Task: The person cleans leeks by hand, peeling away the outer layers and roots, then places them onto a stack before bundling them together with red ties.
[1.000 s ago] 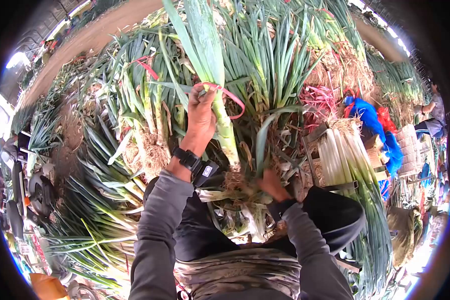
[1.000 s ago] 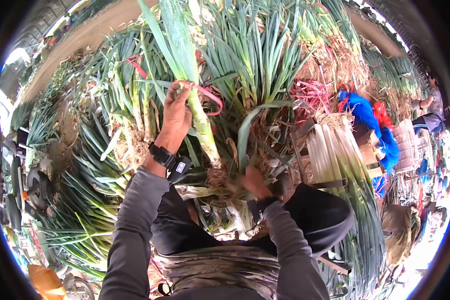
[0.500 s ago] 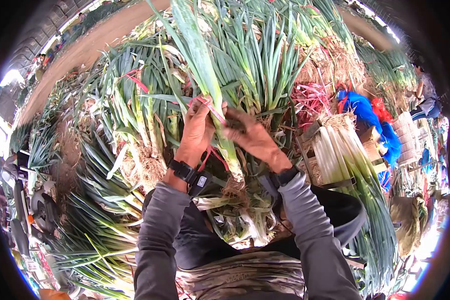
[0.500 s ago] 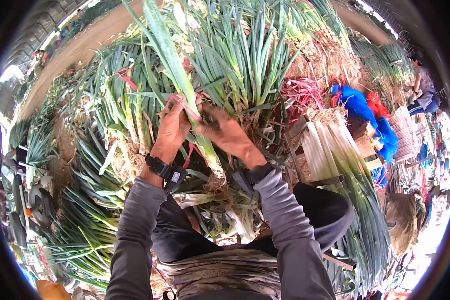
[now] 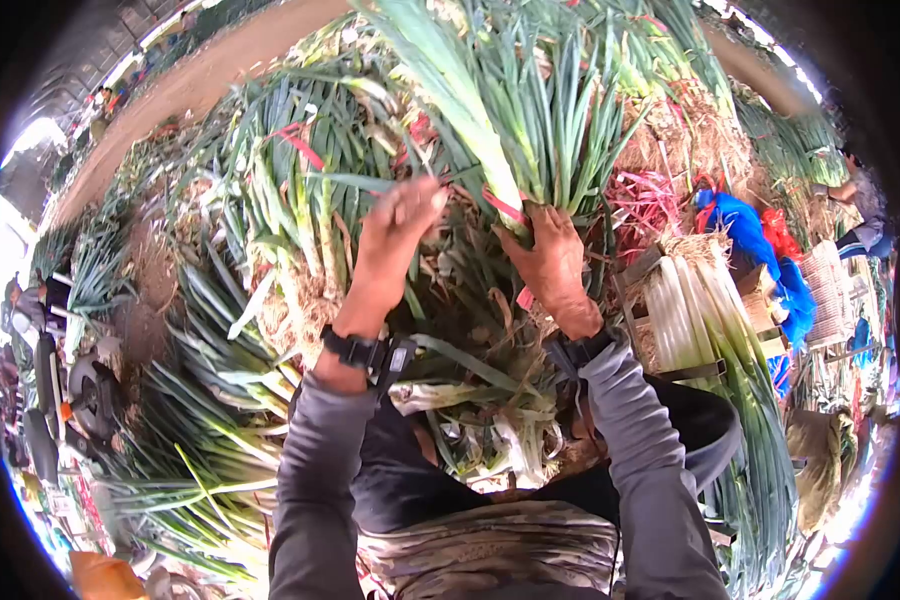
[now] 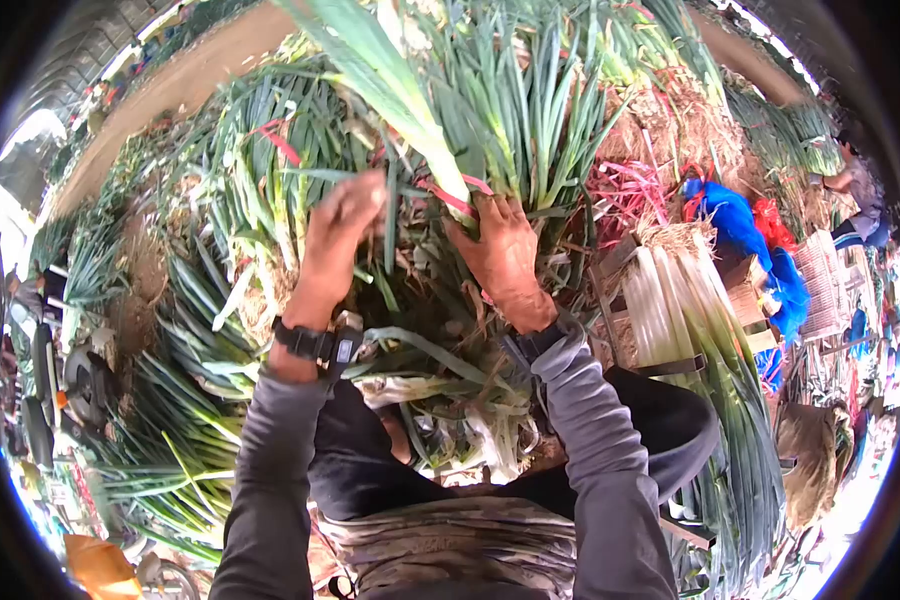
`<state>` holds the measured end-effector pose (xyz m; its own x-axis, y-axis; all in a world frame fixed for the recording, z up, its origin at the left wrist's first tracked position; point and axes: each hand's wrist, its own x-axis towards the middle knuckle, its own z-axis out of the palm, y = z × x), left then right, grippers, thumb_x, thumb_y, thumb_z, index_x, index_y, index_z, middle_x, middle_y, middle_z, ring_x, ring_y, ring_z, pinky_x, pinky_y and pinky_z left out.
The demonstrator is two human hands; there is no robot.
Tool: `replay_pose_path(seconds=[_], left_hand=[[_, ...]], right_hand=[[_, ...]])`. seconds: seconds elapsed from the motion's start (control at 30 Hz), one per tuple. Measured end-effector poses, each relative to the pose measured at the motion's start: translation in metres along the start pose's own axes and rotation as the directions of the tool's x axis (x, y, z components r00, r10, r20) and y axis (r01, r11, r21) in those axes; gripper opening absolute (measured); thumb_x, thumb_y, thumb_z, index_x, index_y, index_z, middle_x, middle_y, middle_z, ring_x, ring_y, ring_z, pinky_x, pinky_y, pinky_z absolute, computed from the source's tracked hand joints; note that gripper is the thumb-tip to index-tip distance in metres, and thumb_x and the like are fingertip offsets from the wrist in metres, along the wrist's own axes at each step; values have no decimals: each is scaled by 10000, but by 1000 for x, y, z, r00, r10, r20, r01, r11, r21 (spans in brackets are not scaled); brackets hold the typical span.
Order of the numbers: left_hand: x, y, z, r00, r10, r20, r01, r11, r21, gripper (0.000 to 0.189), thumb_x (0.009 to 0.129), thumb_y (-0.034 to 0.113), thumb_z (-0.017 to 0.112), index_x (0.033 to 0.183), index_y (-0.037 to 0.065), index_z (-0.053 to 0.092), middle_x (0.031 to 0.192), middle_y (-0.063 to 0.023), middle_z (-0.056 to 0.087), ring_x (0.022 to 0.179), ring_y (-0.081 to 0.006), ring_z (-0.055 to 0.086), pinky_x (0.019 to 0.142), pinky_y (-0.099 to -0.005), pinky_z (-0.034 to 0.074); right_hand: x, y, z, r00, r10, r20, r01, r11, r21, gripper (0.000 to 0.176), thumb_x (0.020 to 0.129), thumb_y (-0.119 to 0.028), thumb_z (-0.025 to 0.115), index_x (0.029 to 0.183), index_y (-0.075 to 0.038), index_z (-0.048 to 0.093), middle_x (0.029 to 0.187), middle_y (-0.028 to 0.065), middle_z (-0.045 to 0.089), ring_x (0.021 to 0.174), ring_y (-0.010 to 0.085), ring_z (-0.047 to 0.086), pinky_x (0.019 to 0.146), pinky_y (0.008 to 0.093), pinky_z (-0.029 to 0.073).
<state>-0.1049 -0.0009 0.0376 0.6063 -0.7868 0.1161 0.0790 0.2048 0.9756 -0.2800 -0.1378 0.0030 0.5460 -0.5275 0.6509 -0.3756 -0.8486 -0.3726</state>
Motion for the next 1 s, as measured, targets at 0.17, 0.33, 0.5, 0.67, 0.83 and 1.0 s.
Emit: replay_pose_path(seconds=[0.17,0.33,0.5,0.67,0.83,1.0], left_hand=[[10,-23,11,992,118,40,-113,989,-97,424,913,147,768,1263,0,580,1007,-30,667,876,-113,638,779,-272,551],[23,-8,-8,993,105,-59,-108,992,-65,289,886,72,786,1140,23,658,1004,-12,669,926,-112,615,812,-287,501],[35,-8,-38,957,132,-260,-176,972,-153,246,838,125,839,1030,100,689,952,21,684,871,-98,612,798,-265,471],[37,8,-73,841,94,-533,-289,911,-294,359,861,282,832,1104,119,625,966,-19,689,848,-137,621,799,-296,479],[29,3,-150,870,242,-430,-460,713,-529,387,918,342,763,1126,110,533,923,-55,634,860,-213,627,881,-400,549],[8,11,-210,772,101,-627,-450,784,-428,395,930,469,709,1020,131,525,826,-51,598,814,-201,604,853,-385,531]], right_hand=[[-16,-26,25,974,-221,54,220,975,10,422,788,-277,823,1072,-26,639,915,127,665,883,332,663,696,440,542],[-13,-12,16,912,-259,317,269,963,13,235,882,-230,726,1035,-76,637,879,112,675,681,313,678,540,429,509],[-40,-7,10,862,-381,335,396,918,26,109,935,-168,666,1013,-92,672,819,92,685,708,277,690,563,403,500],[-141,37,37,726,-256,639,200,967,161,103,944,-171,634,949,-90,697,816,147,698,738,330,692,624,429,516],[-210,135,31,680,399,616,-398,906,-146,182,920,-204,657,921,-24,686,833,211,693,835,395,689,701,461,541],[-275,246,27,625,605,493,-547,790,-275,322,964,-267,611,834,22,669,693,179,691,646,309,712,559,418,543]])
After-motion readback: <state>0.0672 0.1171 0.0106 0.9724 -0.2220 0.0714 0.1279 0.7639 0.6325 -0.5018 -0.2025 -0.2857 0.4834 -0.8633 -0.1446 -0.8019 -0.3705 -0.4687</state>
